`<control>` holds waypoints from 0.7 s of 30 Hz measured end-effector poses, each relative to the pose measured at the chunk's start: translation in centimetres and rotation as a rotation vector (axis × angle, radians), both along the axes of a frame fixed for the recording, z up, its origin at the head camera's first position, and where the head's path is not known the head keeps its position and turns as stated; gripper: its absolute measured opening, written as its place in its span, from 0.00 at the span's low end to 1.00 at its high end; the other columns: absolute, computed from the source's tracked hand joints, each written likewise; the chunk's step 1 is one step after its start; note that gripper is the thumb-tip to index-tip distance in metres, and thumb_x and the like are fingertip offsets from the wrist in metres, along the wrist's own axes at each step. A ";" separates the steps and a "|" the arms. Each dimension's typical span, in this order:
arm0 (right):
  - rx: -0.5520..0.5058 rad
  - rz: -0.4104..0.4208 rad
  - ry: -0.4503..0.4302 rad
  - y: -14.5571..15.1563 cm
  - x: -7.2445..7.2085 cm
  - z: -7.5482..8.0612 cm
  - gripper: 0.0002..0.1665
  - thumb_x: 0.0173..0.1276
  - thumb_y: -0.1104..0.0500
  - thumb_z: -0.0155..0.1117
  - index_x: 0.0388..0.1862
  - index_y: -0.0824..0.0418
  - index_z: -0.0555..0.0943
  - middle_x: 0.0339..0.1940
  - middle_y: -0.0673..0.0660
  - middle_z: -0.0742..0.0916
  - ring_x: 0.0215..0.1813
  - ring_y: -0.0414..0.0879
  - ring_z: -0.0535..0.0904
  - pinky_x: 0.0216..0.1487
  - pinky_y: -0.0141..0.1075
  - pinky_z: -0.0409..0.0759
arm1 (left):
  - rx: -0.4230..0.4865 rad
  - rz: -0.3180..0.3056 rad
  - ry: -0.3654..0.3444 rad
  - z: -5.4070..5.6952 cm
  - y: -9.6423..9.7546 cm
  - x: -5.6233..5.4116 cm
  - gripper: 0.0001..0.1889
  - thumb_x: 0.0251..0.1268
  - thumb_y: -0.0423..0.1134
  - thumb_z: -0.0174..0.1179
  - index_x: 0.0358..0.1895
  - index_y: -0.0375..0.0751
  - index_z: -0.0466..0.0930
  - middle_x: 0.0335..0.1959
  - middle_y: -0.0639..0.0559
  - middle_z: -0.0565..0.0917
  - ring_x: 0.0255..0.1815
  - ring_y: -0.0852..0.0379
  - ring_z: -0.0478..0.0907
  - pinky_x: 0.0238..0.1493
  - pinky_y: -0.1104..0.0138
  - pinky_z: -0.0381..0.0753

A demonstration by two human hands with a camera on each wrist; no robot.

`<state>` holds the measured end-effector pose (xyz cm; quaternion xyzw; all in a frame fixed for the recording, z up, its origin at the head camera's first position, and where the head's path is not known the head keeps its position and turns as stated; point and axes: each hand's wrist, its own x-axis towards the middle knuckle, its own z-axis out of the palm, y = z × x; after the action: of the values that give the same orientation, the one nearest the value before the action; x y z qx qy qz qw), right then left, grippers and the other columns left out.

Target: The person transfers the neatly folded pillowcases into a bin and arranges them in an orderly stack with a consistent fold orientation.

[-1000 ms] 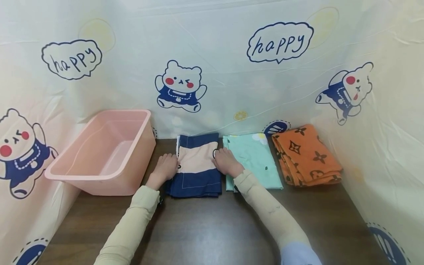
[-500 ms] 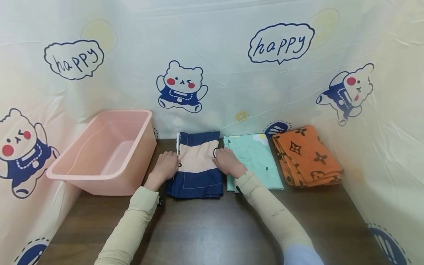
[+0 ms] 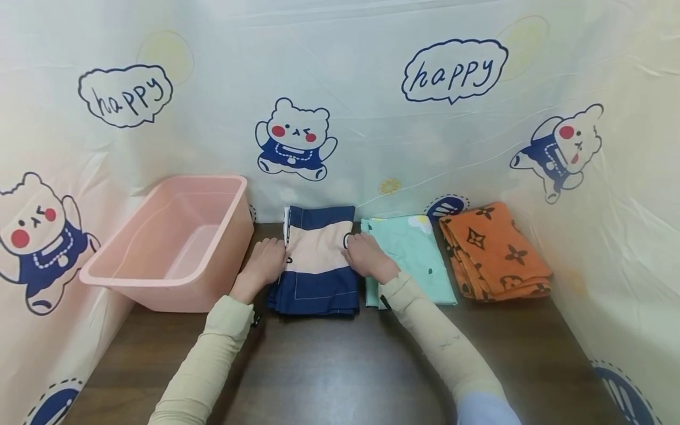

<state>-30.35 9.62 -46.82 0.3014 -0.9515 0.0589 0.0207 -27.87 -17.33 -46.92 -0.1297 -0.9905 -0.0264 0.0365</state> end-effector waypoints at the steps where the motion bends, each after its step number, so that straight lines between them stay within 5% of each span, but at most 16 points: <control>1: 0.000 0.004 0.000 0.0 0.0 0.1 0.19 0.83 0.51 0.48 0.35 0.62 0.75 0.25 0.56 0.75 0.33 0.54 0.72 0.40 0.46 0.71 | 0.000 -0.002 0.001 0.1 0.0 0.0 0.16 0.79 0.41 0.52 0.43 0.29 0.80 0.32 0.40 0.79 0.36 0.45 0.73 0.42 0.56 0.72; 21: 0.007 0.045 0.016 -0.8 0.1 2.2 0.20 0.84 0.51 0.46 0.34 0.61 0.74 0.24 0.54 0.73 0.30 0.51 0.71 0.47 0.47 0.72 | -0.013 -0.021 0.026 2.2 0.1 0.0 0.17 0.79 0.42 0.53 0.45 0.27 0.80 0.32 0.40 0.80 0.36 0.45 0.73 0.42 0.55 0.73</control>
<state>-30.30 8.78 -44.61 0.3231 -0.9445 0.0534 0.0257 -27.91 -17.22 -44.68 -0.1409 -0.9887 -0.0188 0.0485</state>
